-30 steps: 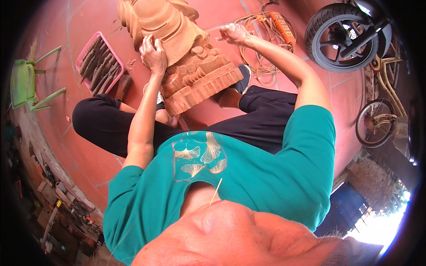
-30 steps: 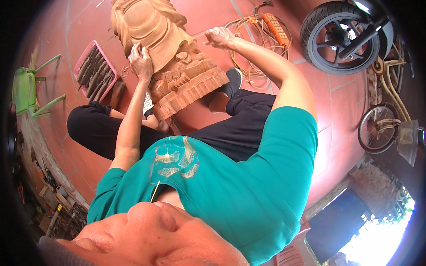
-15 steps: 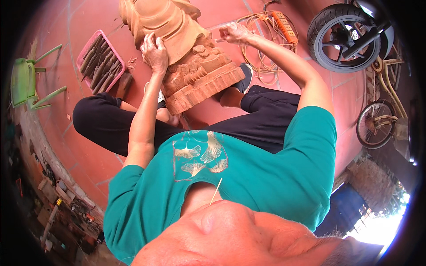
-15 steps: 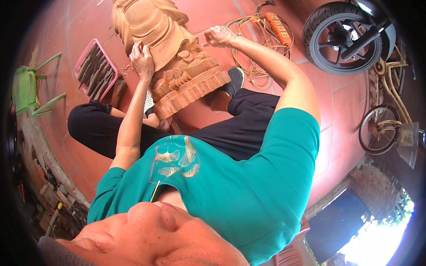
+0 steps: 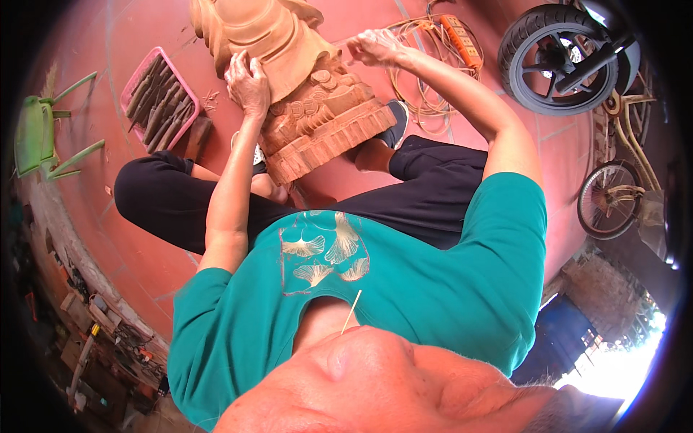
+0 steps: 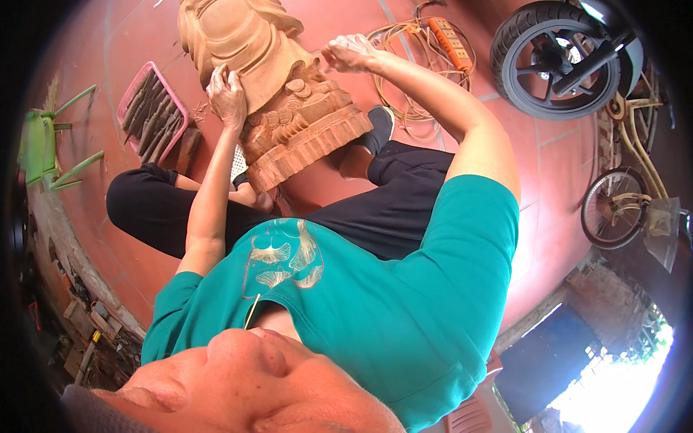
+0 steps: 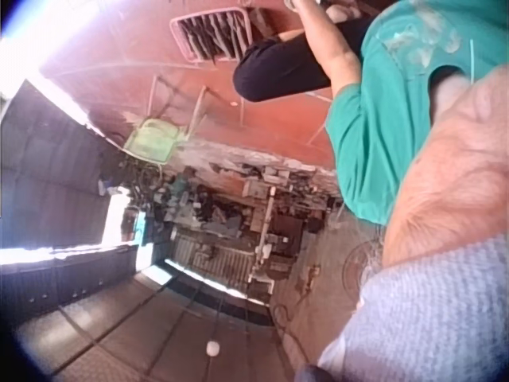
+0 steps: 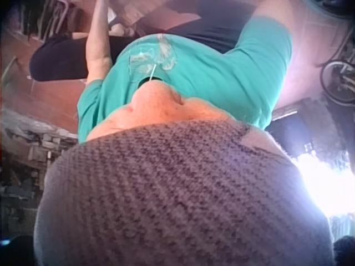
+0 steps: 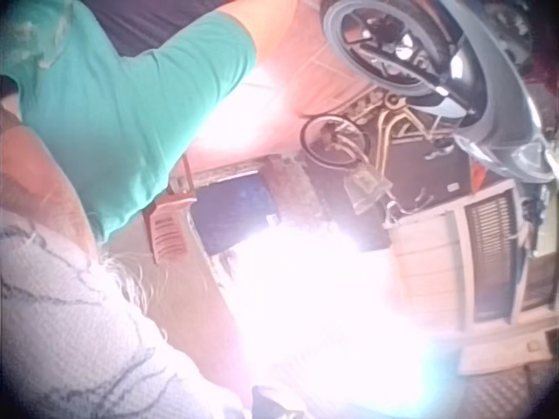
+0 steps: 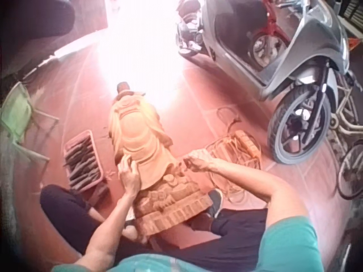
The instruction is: The person sits on the floor and carves a wooden sculpture using a small chisel and mallet. They repeatedly strike the chisel to shape the surface of the sculpture, focusing on the upper body area.
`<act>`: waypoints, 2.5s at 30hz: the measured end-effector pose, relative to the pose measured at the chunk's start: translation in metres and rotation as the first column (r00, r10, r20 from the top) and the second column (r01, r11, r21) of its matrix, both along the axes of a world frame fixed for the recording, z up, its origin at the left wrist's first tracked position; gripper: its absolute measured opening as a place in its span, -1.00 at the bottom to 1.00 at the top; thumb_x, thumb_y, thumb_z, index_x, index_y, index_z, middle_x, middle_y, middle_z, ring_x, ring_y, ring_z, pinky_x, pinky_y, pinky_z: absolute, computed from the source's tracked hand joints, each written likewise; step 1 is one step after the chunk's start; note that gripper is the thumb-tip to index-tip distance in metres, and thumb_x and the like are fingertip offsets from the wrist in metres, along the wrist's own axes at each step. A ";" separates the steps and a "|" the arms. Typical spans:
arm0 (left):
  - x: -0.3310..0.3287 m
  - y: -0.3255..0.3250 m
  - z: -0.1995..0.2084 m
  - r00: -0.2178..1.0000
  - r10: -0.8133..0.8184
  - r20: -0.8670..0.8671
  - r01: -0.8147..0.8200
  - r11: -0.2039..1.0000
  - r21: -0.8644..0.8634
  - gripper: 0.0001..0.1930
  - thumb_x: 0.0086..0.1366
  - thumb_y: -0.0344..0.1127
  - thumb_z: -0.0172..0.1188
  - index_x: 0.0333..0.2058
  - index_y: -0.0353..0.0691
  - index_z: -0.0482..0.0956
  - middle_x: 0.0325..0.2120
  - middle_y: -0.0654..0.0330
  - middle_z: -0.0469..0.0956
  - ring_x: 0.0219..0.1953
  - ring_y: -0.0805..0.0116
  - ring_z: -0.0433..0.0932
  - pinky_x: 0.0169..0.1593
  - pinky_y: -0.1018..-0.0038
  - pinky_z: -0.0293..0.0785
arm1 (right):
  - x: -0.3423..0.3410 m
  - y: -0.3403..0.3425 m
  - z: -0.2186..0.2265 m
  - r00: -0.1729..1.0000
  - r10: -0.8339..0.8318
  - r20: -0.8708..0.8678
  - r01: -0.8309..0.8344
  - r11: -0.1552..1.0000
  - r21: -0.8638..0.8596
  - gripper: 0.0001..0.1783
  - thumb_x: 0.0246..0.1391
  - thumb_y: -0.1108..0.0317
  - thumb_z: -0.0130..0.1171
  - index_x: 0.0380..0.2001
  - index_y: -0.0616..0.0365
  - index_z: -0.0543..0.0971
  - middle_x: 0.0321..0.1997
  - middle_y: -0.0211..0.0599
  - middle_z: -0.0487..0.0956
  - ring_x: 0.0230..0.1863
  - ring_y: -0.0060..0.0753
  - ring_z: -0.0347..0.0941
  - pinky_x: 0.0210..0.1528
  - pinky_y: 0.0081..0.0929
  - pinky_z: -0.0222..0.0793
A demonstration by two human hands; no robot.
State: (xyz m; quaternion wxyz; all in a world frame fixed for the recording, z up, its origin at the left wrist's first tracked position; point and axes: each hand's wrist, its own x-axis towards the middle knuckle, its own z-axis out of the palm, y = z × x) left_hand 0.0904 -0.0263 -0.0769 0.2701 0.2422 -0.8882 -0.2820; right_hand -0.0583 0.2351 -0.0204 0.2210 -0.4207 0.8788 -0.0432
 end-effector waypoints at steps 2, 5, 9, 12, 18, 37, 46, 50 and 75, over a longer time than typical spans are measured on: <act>0.003 -0.002 0.002 1.000 0.005 0.016 -0.005 0.999 0.039 -0.65 0.28 -0.18 0.12 0.00 -0.18 0.52 0.08 0.09 0.49 0.15 0.07 0.39 0.20 0.18 0.31 | 0.014 -0.011 0.026 0.985 0.027 0.172 -0.009 0.994 -0.107 -0.75 -0.01 0.09 0.28 -0.38 0.02 0.63 -0.40 -0.23 0.63 -0.31 -0.11 0.58 -0.32 -0.17 0.46; 0.000 0.003 0.006 1.000 -0.002 0.008 0.001 1.000 0.022 -0.65 0.28 -0.18 0.12 -0.01 -0.18 0.53 0.07 0.11 0.49 0.15 0.07 0.39 0.20 0.18 0.30 | 0.023 -0.008 0.005 0.982 0.143 0.121 -0.131 0.987 -0.098 -0.73 -0.06 0.10 0.30 -0.29 -0.06 0.67 -0.37 -0.22 0.64 -0.28 -0.10 0.59 -0.27 -0.14 0.46; 0.000 0.004 0.003 1.000 -0.008 0.008 0.008 0.999 0.050 -0.65 0.27 -0.19 0.12 0.00 -0.18 0.53 0.07 0.11 0.50 0.16 0.07 0.38 0.21 0.18 0.29 | 0.005 -0.002 -0.014 0.963 0.249 -0.104 -0.236 0.964 0.124 -0.82 -0.02 0.15 0.27 -0.40 -0.02 0.63 -0.38 -0.15 0.64 -0.30 -0.03 0.59 -0.33 -0.10 0.44; -0.001 -0.001 -0.004 1.000 -0.003 0.001 0.003 1.000 0.029 -0.65 0.27 -0.20 0.12 0.00 -0.17 0.53 0.07 0.11 0.50 0.16 0.08 0.38 0.21 0.17 0.28 | -0.004 0.000 -0.011 0.991 0.111 -0.073 -0.108 0.993 0.044 -0.79 0.00 0.10 0.27 -0.45 -0.01 0.61 -0.38 -0.14 0.64 -0.30 -0.03 0.59 -0.35 -0.09 0.43; 0.001 0.004 0.007 1.000 0.008 0.004 -0.008 0.999 0.039 -0.65 0.28 -0.20 0.10 -0.01 -0.19 0.53 0.06 0.10 0.50 0.15 0.09 0.38 0.20 0.17 0.29 | 0.027 -0.001 0.002 0.989 0.096 0.116 -0.064 0.965 -0.254 -0.74 0.02 0.06 0.26 -0.36 -0.01 0.60 -0.31 -0.20 0.65 -0.30 -0.08 0.60 -0.30 -0.17 0.48; 0.003 0.002 0.007 1.000 0.015 0.023 -0.015 0.999 0.039 -0.64 0.27 -0.20 0.11 0.00 -0.19 0.53 0.05 0.15 0.50 0.14 0.11 0.39 0.19 0.19 0.30 | 0.004 -0.008 0.014 0.999 0.033 0.032 -0.030 0.996 -0.081 -0.84 0.02 0.18 0.21 -0.41 -0.02 0.64 -0.40 -0.23 0.64 -0.29 -0.08 0.59 -0.28 -0.14 0.44; 0.002 0.002 0.004 1.000 0.009 0.020 -0.010 1.000 0.020 -0.66 0.26 -0.20 0.12 -0.01 -0.17 0.53 0.08 0.15 0.48 0.15 0.12 0.38 0.18 0.17 0.32 | -0.002 -0.004 0.004 0.989 -0.029 -0.143 0.033 0.999 0.026 -0.66 0.00 -0.03 0.28 -0.32 -0.02 0.64 -0.33 -0.21 0.65 -0.22 -0.05 0.58 -0.20 -0.10 0.45; 0.003 0.002 0.006 0.999 0.016 0.037 -0.018 0.999 0.029 -0.65 0.26 -0.20 0.13 -0.01 -0.16 0.52 0.09 0.15 0.48 0.16 0.12 0.38 0.18 0.17 0.32 | 0.020 -0.020 0.017 0.965 -0.059 0.257 0.118 0.968 -0.220 -0.51 0.03 -0.19 0.23 -0.34 0.04 0.63 -0.40 -0.19 0.63 -0.28 -0.10 0.58 -0.21 -0.16 0.45; 0.004 0.001 0.019 0.995 0.033 0.097 -0.037 0.998 0.042 -0.63 0.23 -0.20 0.14 0.00 -0.14 0.51 0.01 0.10 0.52 0.08 0.01 0.43 0.11 0.06 0.32 | 0.020 -0.085 0.099 0.998 0.055 0.006 -0.046 0.878 -0.476 -0.76 0.12 0.16 0.22 -0.30 0.09 0.63 -0.33 -0.18 0.61 -0.26 -0.23 0.53 -0.19 -0.24 0.41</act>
